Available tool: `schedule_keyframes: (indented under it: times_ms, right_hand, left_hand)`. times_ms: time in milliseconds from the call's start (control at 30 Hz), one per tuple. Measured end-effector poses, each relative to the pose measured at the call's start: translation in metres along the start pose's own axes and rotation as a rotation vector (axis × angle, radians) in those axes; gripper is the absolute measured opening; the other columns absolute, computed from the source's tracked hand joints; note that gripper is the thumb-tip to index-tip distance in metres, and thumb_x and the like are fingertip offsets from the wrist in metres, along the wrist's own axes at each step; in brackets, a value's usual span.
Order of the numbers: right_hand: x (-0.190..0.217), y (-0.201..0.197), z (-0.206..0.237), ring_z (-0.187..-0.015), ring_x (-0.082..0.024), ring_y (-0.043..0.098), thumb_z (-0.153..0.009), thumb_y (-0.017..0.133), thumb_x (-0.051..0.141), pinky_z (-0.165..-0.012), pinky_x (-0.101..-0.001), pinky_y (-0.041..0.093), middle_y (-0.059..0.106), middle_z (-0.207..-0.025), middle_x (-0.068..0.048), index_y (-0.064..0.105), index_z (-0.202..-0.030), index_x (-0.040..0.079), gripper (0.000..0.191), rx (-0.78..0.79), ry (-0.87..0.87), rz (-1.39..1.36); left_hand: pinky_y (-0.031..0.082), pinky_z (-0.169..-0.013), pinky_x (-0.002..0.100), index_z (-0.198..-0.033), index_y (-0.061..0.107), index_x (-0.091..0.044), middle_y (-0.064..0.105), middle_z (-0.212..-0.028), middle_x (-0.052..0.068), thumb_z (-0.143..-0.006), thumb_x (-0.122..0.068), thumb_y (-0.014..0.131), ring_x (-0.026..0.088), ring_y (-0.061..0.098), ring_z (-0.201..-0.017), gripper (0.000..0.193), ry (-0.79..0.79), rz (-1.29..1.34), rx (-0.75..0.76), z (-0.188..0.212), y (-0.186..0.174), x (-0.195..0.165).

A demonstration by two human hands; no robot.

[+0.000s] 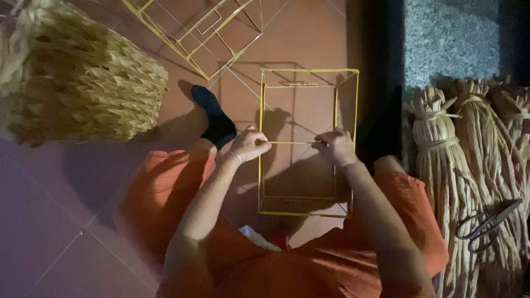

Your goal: The person sits on the floor assembling a rectangular bamboo frame, wrapping and securing yellow palm-leaf strips around the frame bars by hand and with tape, trimming pieces with scissors, and finally picking up a bundle of dried palm leaves.

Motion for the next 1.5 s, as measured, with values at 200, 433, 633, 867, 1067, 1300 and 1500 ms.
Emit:
schedule_keyframes:
  times_ms: [200,433,633,867,1067,1300,1500]
  right_hand:
    - [-0.015,0.0,0.009,-0.075,-0.029,0.066,-0.08,0.084,0.026,-0.074,-0.044,0.054,0.074,-0.075,-0.005,0.08,-0.08,0.013,0.014,-0.023,0.085,-0.103]
    - [-0.003,0.001,0.01,-0.087,-0.032,0.066,-0.078,0.085,0.027,-0.078,-0.0458,0.055,0.073,-0.089,-0.009,0.076,-0.087,0.014,0.019,-0.08,0.142,0.043]
    - [0.039,0.017,-0.01,-0.099,-0.037,0.067,-0.076,0.081,0.028,-0.08,-0.0484,0.056,0.067,-0.112,-0.017,0.068,-0.119,0.005,0.05,-0.122,0.048,0.165]
    - [0.113,0.066,-0.047,-0.093,-0.037,0.069,-0.093,0.075,0.016,-0.082,-0.0476,0.055,0.073,-0.095,-0.017,0.075,-0.1,0.005,0.013,-0.051,0.039,-0.27]
    - [0.12,0.057,-0.047,-0.078,-0.032,0.07,-0.086,0.079,0.016,-0.072,-0.0429,0.057,0.074,-0.086,-0.014,0.074,-0.089,0.005,0.012,-0.116,0.082,-0.401]
    - [0.079,0.031,-0.009,-0.061,-0.013,0.056,-0.093,0.078,0.017,-0.054,-0.0304,0.046,0.07,-0.077,-0.002,0.074,-0.096,0.005,0.013,0.027,0.49,-0.972]
    - [0.033,0.009,0.029,-0.077,-0.007,0.063,-0.101,0.068,0.01,-0.072,-0.0233,0.052,0.073,-0.091,0.0,0.074,-0.102,0.005,0.007,-0.129,0.525,-1.336]
  left_hand:
    - [0.053,-0.077,0.042,-0.082,0.077,-0.012,0.063,-0.087,0.011,-0.084,-0.021,0.074,0.031,0.066,-0.085,0.01,-0.088,-0.012,-0.037,0.001,0.01,0.008]
    - [0.054,-0.075,0.04,-0.111,0.068,-0.014,0.062,-0.093,0.01,-0.084,-0.024,0.078,0.028,0.067,-0.085,0.03,0.022,-0.005,-0.316,0.016,0.01,-0.007]
    - [0.056,-0.074,0.036,-0.137,0.054,-0.014,0.072,-0.098,0.004,-0.083,-0.033,0.08,0.02,0.073,-0.081,0.063,-0.119,0.118,-0.225,0.025,0.004,0.006]
    - [0.058,-0.072,0.033,-0.095,0.071,-0.006,0.076,-0.082,0.005,-0.096,-0.054,0.064,0.015,0.074,-0.075,0.049,-0.454,0.425,-0.073,0.044,-0.007,0.04]
    - [0.053,-0.063,0.033,-0.081,0.067,-0.006,0.07,-0.068,0.007,-0.092,-0.059,0.067,0.017,0.068,-0.063,0.055,-0.605,0.158,0.015,0.039,-0.012,0.03]
    - [0.048,-0.052,0.03,-0.077,0.068,-0.002,0.062,-0.061,0.004,-0.1,-0.043,0.068,0.014,0.06,-0.056,0.047,-0.285,0.714,-0.046,0.043,-0.023,0.007]
    - [0.056,-0.059,0.027,-0.094,0.07,-0.005,0.066,-0.074,0.0,-0.108,-0.029,0.053,0.008,0.063,-0.065,0.032,0.047,0.711,0.145,0.038,-0.012,-0.036]
Point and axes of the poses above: each hand's wrist, its own z-axis away from the middle knuckle, its own y-axis out of the palm, x = y × z, the point moved 2 cm from there along -z, towards the middle knuckle
